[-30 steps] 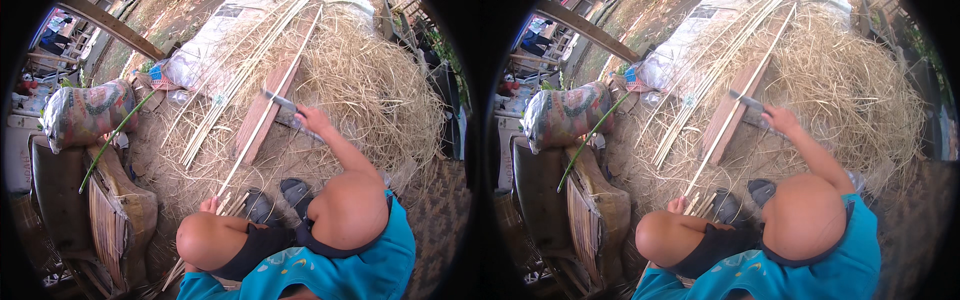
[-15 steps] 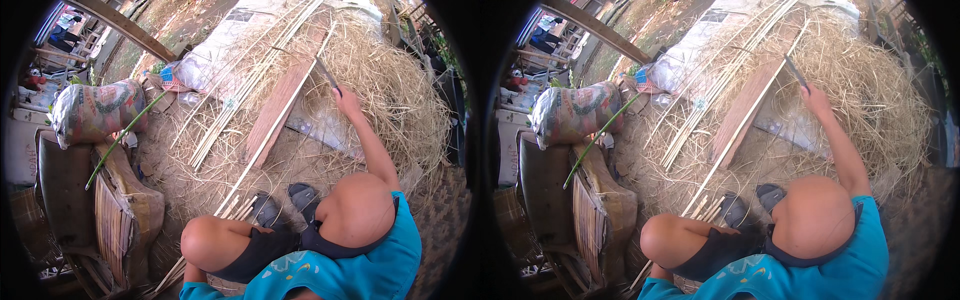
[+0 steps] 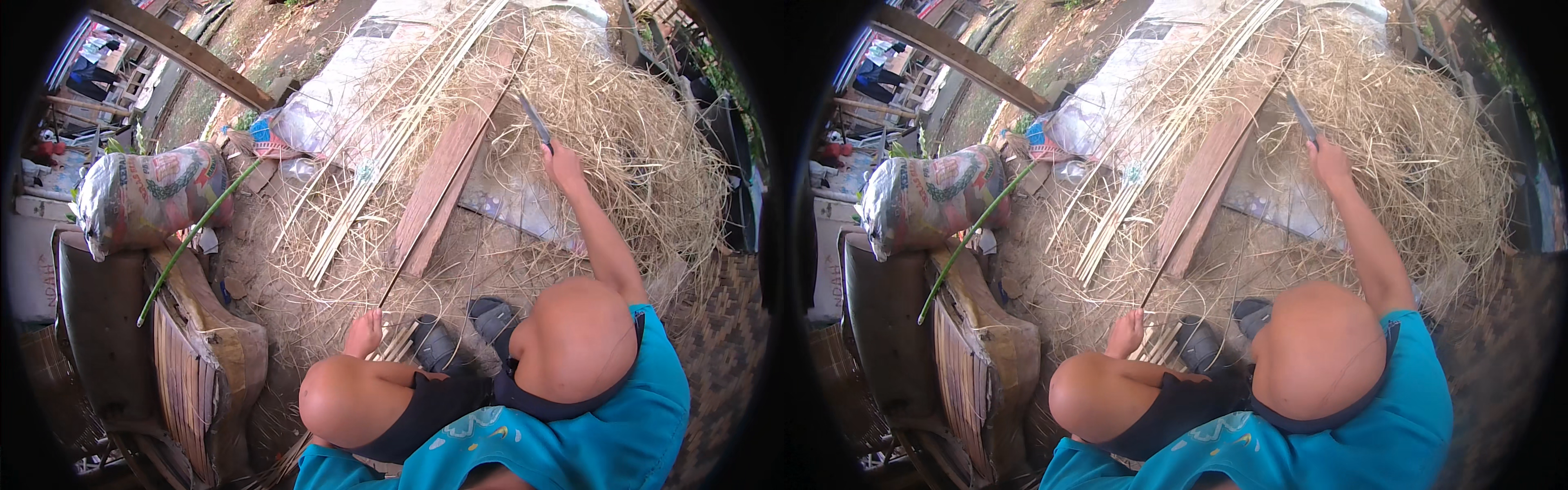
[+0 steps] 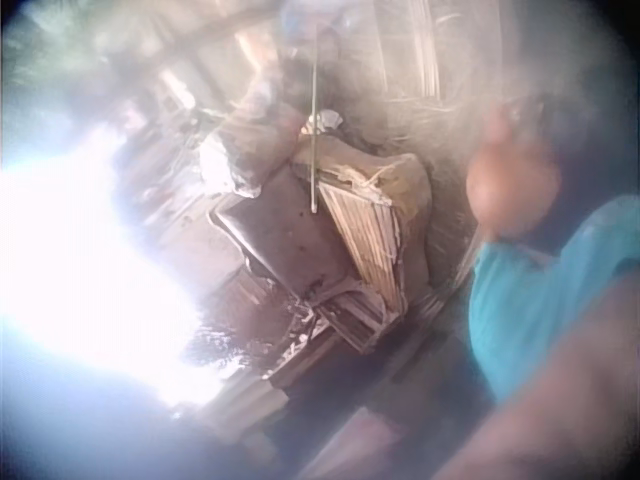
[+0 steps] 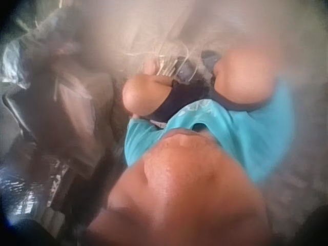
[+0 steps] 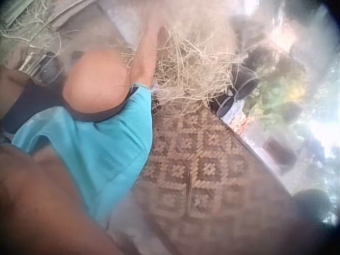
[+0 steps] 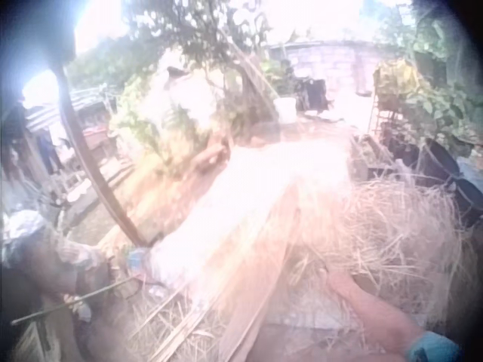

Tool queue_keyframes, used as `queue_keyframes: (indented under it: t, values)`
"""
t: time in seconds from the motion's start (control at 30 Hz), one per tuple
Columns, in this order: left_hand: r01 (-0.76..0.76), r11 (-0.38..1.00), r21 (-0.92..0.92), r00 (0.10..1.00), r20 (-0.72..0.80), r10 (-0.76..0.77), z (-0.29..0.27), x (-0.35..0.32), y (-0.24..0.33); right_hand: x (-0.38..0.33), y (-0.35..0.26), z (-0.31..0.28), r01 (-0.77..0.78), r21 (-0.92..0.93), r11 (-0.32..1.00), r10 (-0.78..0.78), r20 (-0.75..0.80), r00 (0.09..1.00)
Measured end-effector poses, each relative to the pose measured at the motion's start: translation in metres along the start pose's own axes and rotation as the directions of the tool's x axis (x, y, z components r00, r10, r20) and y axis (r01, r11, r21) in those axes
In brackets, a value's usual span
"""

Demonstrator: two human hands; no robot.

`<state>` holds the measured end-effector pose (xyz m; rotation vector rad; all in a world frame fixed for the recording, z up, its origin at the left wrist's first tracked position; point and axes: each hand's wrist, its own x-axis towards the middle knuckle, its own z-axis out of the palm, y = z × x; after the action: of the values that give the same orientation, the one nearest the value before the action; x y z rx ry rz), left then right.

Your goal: The person sits on the ground and uses a machete to split long bamboo stalks into thin strips. They repeatedly position each stalk on a wooden board and strike it with the machete to separate the fibers.

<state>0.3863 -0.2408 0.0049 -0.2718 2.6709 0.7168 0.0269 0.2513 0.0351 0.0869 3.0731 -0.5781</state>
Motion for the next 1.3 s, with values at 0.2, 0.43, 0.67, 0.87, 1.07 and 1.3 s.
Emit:
queue_keyframes:
  t: [0.2, 0.43, 0.67, 0.87, 1.07, 1.3]
  values:
    - [0.052, 0.965, -0.255, 0.998, 0.055, -0.04, -0.001, 0.039, 0.045, -0.133, -0.083, 0.064, 0.48, 0.246, 0.842, -0.525, 0.166, 0.835]
    - [0.102, 0.965, -0.244, 0.992, 0.094, -0.081, -0.002, 0.003, 0.015, -0.124, -0.097, 0.052, 0.469, 0.201, 0.86, -0.511, 0.353, 0.784]
    - [0.225, 0.967, -0.122, 0.96, -0.142, -0.241, 0.021, -0.098, -0.043, -0.005, -0.016, 0.01, -0.051, 0.013, 0.999, 0.051, 0.024, 0.998]
    - [-0.016, 0.986, -0.169, 0.991, -0.137, -0.008, 0.02, 0.008, 0.046, -0.13, -0.065, 0.056, 0.359, 0.208, 0.91, -0.4, 0.208, 0.893]
    - [0.025, 0.985, 0.172, 0.998, -0.068, -0.013, 0.01, 0.0, 0.035, -0.128, -0.067, 0.066, 0.4, 0.19, 0.897, -0.434, 0.204, 0.877]
    - [0.056, 0.998, -0.004, 0.997, -0.05, -0.056, 0.012, -0.036, 0.004, -0.013, -0.032, 0.015, -0.012, 0.099, 0.995, 0.0, 0.119, 0.993]
